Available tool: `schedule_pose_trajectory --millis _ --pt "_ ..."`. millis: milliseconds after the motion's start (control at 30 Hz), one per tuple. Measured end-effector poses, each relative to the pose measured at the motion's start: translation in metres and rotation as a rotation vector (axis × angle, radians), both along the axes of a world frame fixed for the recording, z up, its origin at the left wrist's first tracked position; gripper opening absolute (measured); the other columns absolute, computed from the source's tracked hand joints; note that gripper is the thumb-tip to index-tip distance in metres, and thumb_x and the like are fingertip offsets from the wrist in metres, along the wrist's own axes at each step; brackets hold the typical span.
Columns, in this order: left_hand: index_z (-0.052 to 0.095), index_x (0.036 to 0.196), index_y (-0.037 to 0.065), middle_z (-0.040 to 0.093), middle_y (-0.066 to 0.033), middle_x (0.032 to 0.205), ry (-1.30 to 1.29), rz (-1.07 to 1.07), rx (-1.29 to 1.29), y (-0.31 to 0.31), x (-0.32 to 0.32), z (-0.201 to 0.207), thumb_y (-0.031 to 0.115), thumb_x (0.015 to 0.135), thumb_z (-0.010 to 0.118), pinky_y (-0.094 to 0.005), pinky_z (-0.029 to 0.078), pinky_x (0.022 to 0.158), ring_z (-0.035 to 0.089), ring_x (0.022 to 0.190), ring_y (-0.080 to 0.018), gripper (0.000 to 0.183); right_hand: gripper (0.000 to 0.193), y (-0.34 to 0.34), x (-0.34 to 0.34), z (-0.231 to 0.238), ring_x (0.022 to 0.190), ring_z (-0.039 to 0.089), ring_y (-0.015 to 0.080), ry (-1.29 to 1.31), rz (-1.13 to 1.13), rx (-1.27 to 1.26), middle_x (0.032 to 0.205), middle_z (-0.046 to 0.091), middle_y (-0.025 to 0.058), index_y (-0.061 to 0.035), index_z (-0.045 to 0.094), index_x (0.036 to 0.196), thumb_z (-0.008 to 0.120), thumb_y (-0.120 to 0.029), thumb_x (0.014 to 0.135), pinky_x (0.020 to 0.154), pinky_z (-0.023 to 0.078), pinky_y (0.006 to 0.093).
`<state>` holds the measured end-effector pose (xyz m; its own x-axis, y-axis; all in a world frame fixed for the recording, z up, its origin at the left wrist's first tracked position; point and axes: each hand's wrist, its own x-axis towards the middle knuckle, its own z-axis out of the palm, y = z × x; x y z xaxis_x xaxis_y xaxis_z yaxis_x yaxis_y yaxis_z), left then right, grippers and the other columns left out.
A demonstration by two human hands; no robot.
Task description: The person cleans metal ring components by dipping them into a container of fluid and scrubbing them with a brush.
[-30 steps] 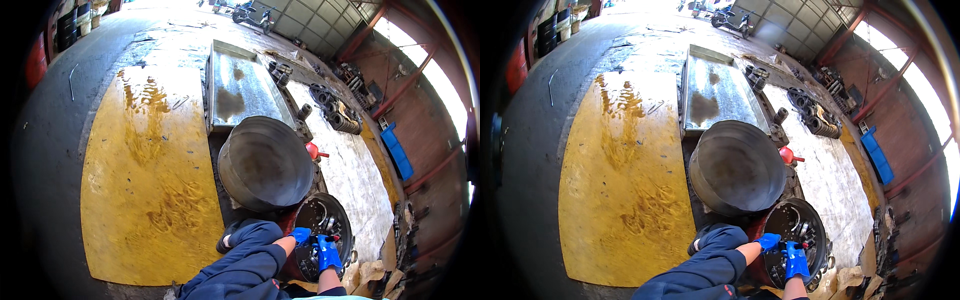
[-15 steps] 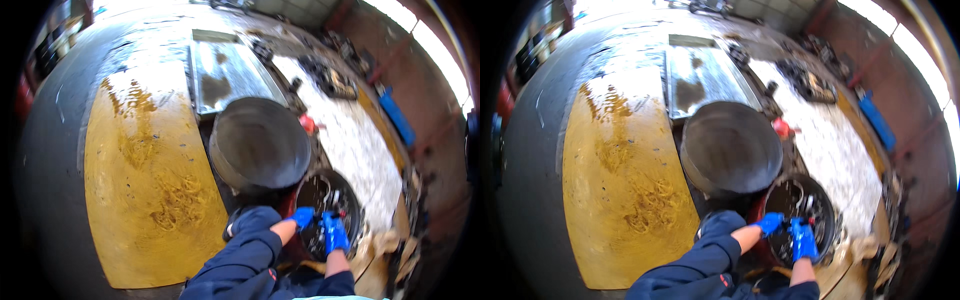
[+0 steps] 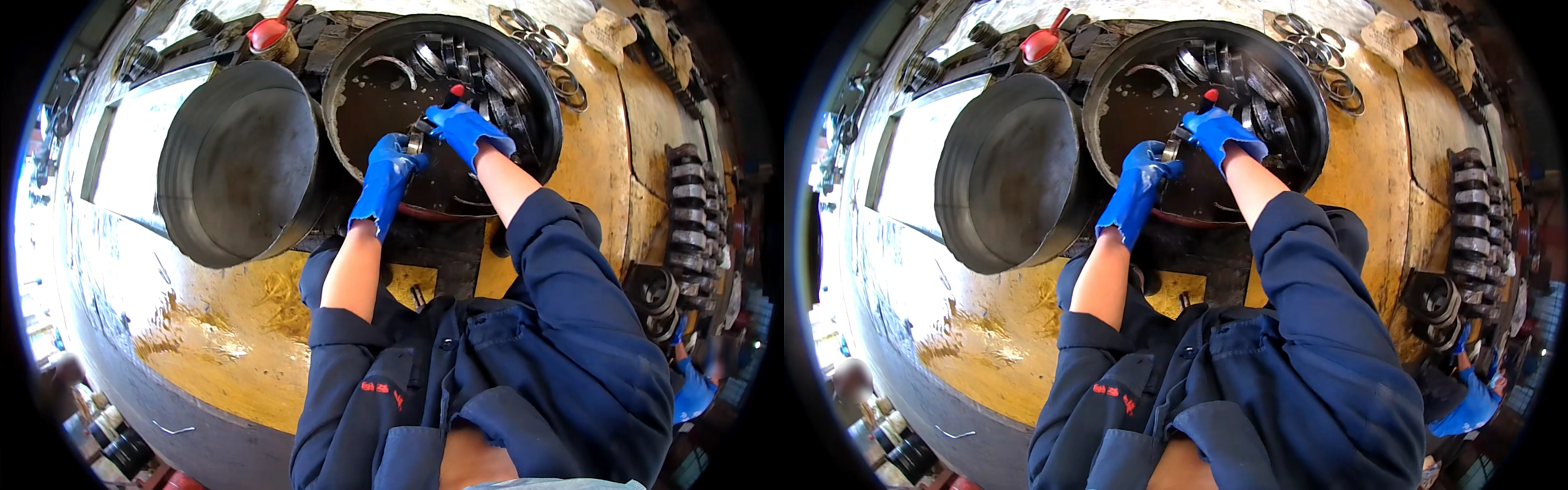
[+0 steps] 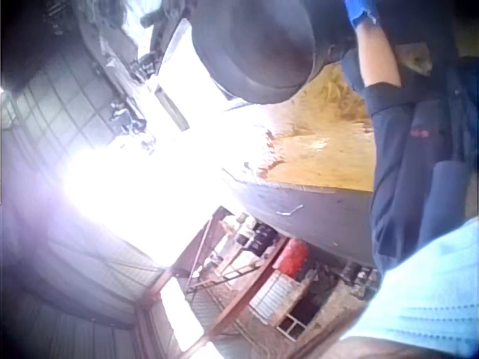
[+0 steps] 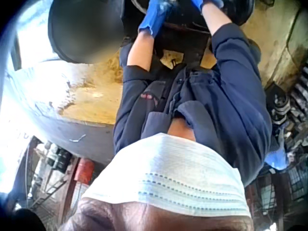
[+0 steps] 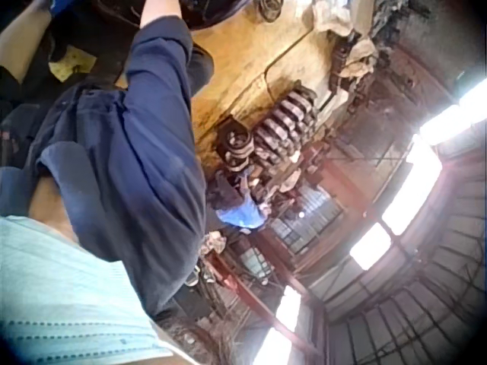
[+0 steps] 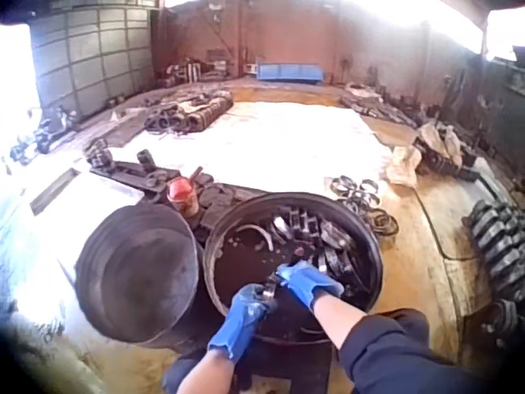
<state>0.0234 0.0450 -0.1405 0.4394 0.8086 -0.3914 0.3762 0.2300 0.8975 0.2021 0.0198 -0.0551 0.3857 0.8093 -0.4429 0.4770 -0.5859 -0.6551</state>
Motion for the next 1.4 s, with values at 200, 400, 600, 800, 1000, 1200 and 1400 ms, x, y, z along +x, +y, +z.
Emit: schedule_pose_trajectory --millis 200,400,600,800,1000,1200,1400 --pt "0.068 0.118 -0.004 0.074 -0.0091 0.097 -0.399 0.212 -0.483 0.031 -0.012 -0.009 0.005 0.086 0.077 -0.0317 0.058 0.074 0.069 0.078 -0.0173 0.034 0.051 0.016 -0.005 -0.053 0.118 0.066 0.0404 -0.147 0.173 -0.181 0.122 0.07 0.0251 -0.0029 0.071 0.12 0.063 -0.041 0.087 0.098 0.052 0.0431" --pt "0.067 0.121 0.003 0.075 -0.0163 0.105 -0.536 0.597 -0.755 0.036 0.0 -0.014 0.044 0.103 0.055 -0.0479 0.057 0.083 0.07 0.092 -0.0366 0.046 0.048 0.052 -0.008 -0.001 0.08 0.065 0.0181 0.041 0.125 0.094 0.086 0.072 0.0101 -0.0046 0.072 0.096 0.055 -0.049 0.094 0.075 0.049 0.0352" --pt "0.069 0.115 0.008 0.073 -0.0133 0.102 -0.578 0.806 -0.82 0.056 0.025 -0.03 0.055 0.103 0.047 -0.0511 0.054 0.094 0.069 0.096 -0.0335 0.054 0.019 0.05 -0.02 -0.02 0.08 0.069 0.0234 -0.081 0.51 0.338 0.087 0.071 0.0102 -0.0078 0.072 0.101 0.063 -0.022 0.091 0.075 0.055 0.0364" --pt "0.056 0.131 0.009 0.07 -0.0188 0.118 -0.634 0.781 -0.793 0.031 0.039 -0.015 0.044 0.103 0.054 -0.0533 0.055 0.095 0.068 0.1 -0.0376 0.044 0.023 -0.065 -0.016 -0.034 0.095 0.074 0.0297 -0.238 0.409 0.81 0.107 0.075 0.0126 -0.0116 0.073 0.108 0.074 -0.008 0.085 0.082 0.06 0.0371" --pt "0.058 0.13 0.004 0.07 -0.0213 0.118 -0.79 0.713 -0.784 0.05 0.008 -0.028 0.044 0.105 0.049 -0.0592 0.054 0.096 0.067 0.104 -0.0444 0.048 0.015 -0.102 -0.028 -0.047 0.091 0.071 0.0375 -0.344 0.569 0.365 0.102 0.074 0.0107 -0.0182 0.072 0.1 0.068 -0.026 0.087 0.072 0.057 0.048" --pt "0.057 0.133 0.005 0.07 -0.0237 0.118 -0.696 0.684 -0.69 0.046 0.004 -0.025 0.039 0.105 0.051 -0.0566 0.056 0.093 0.069 0.102 -0.0422 0.044 0.016 -0.076 -0.009 -0.106 0.09 0.071 0.0369 -0.337 0.453 0.284 0.093 0.073 0.0162 -0.0147 0.073 0.093 0.064 -0.024 0.085 0.075 0.056 0.0448" --pt "0.059 0.132 0.006 0.072 -0.023 0.115 -0.699 0.649 -0.729 0.04 0.003 -0.045 0.024 0.101 0.06 -0.0491 0.059 0.086 0.07 0.101 -0.0407 0.036 0.016 -0.034 0.008 -0.078 0.087 0.07 0.0213 -0.199 0.383 0.321 0.09 0.072 0.0128 -0.0067 0.071 0.1 0.064 -0.017 0.092 0.077 0.055 0.0327"
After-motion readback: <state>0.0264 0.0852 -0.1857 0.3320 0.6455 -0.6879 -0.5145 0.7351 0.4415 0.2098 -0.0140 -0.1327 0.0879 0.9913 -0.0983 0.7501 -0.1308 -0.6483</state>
